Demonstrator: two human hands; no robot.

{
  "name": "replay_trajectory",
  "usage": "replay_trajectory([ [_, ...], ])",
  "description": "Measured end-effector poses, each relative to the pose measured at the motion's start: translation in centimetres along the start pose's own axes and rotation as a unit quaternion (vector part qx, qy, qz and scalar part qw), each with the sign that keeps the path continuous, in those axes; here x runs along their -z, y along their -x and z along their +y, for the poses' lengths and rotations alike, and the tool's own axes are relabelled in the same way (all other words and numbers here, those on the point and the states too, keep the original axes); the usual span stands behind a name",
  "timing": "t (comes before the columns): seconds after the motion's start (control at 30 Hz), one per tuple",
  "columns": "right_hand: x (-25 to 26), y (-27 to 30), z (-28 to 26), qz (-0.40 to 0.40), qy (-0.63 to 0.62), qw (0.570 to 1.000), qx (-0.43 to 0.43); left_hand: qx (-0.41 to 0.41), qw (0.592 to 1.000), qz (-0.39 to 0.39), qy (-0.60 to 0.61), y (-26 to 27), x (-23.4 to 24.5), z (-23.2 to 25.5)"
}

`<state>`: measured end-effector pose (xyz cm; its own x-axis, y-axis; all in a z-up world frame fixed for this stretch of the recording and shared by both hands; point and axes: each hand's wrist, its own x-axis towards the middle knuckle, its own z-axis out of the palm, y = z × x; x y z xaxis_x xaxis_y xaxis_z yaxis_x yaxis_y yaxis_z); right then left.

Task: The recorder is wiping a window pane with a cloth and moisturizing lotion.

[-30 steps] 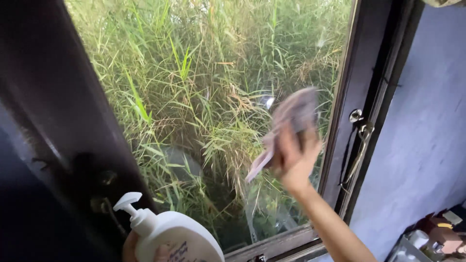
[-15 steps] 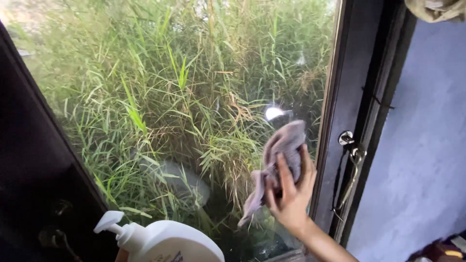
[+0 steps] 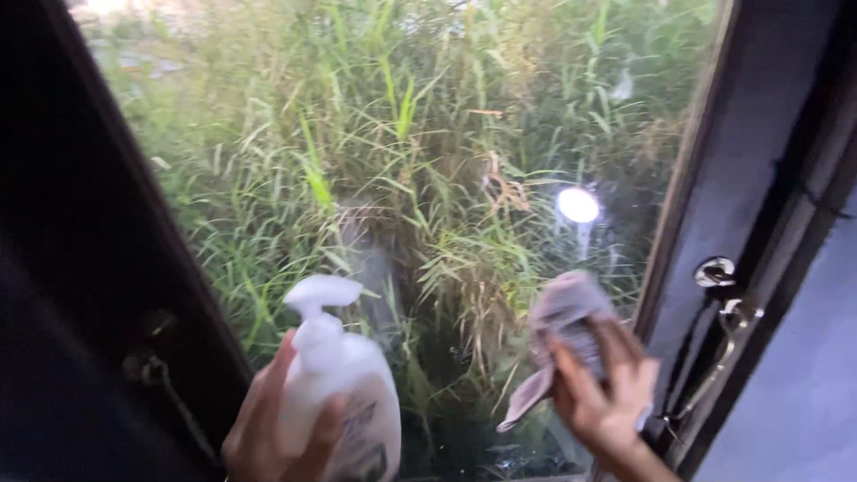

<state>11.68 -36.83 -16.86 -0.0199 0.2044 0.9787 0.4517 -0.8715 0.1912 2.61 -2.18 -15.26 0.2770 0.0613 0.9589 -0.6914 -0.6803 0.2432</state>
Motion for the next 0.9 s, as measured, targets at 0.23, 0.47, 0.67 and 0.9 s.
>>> replay_trajectory([
  [0.23,0.2,0.3,0.2,-0.007,0.034,0.996,-0.082,-0.07,0.993,-0.084,-0.051,-11.4,-3.5,8.1],
  [0.47,-0.2,3.5,0.1,-0.125,-0.085,0.988,0.024,-0.056,0.989,-0.115,-0.073,-12.1,-5.6,8.1],
  [0.67,0.9,1.4,1.4,-0.071,-0.053,0.996,0.013,-0.048,0.983,-0.138,-0.108,-12.2,-5.9,8.7],
  [0.9,0.6,0.8,0.2,-0.082,-0.086,0.992,-0.042,-0.038,0.974,-0.148,-0.165,-12.3,-5.7,9.3],
])
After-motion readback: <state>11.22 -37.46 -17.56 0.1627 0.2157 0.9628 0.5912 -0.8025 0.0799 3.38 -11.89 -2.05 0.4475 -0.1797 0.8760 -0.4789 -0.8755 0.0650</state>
